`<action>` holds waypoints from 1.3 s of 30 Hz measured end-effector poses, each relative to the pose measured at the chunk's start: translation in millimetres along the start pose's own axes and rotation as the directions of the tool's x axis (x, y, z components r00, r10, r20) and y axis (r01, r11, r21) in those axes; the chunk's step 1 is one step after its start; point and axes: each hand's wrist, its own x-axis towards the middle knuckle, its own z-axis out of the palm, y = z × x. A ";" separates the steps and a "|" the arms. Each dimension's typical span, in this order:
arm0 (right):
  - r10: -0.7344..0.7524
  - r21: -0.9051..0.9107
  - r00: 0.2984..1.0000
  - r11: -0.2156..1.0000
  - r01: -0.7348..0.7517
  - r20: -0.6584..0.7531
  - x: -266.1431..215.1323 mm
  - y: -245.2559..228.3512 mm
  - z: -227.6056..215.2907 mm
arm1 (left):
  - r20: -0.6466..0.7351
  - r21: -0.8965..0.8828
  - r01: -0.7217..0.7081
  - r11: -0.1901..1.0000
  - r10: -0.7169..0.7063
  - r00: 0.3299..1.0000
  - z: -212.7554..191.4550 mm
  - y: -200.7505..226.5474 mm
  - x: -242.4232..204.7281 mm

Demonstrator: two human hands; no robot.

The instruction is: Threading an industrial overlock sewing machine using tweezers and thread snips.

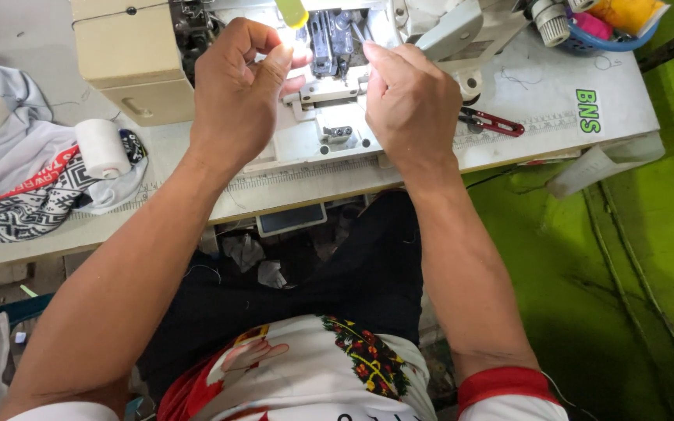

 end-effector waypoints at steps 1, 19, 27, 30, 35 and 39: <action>-0.001 0.002 1.000 1.000 0.001 0.000 -0.3 -0.2 0.2 | -0.002 0.001 0.001 1.000 -0.001 1.000 -1.1 -0.5 -0.6; 0.002 -0.011 1.000 1.000 -0.002 0.026 -0.6 -7.4 -6.2 | 0.142 0.170 0.195 0.966 -0.220 0.965 0.6 33.3 -4.8; 0.021 -0.044 1.000 0.999 -0.020 0.012 -3.9 -5.2 -2.6 | 0.250 0.271 0.242 0.932 -0.311 0.917 3.6 38.8 -6.0; 0.036 0.014 0.999 0.999 -0.036 0.015 -4.0 -7.1 -5.8 | 0.261 0.290 0.154 0.945 -0.233 0.937 1.2 36.9 -10.4; 0.044 0.016 0.999 0.999 -0.044 0.023 -5.3 -6.5 -11.4 | 0.271 0.277 0.082 0.957 -0.160 0.949 -0.9 36.3 -17.2; 0.059 0.030 0.997 0.998 -0.061 0.054 -10.2 -4.4 -20.7 | 0.267 0.310 0.077 0.948 -0.165 0.950 -1.9 42.3 -24.0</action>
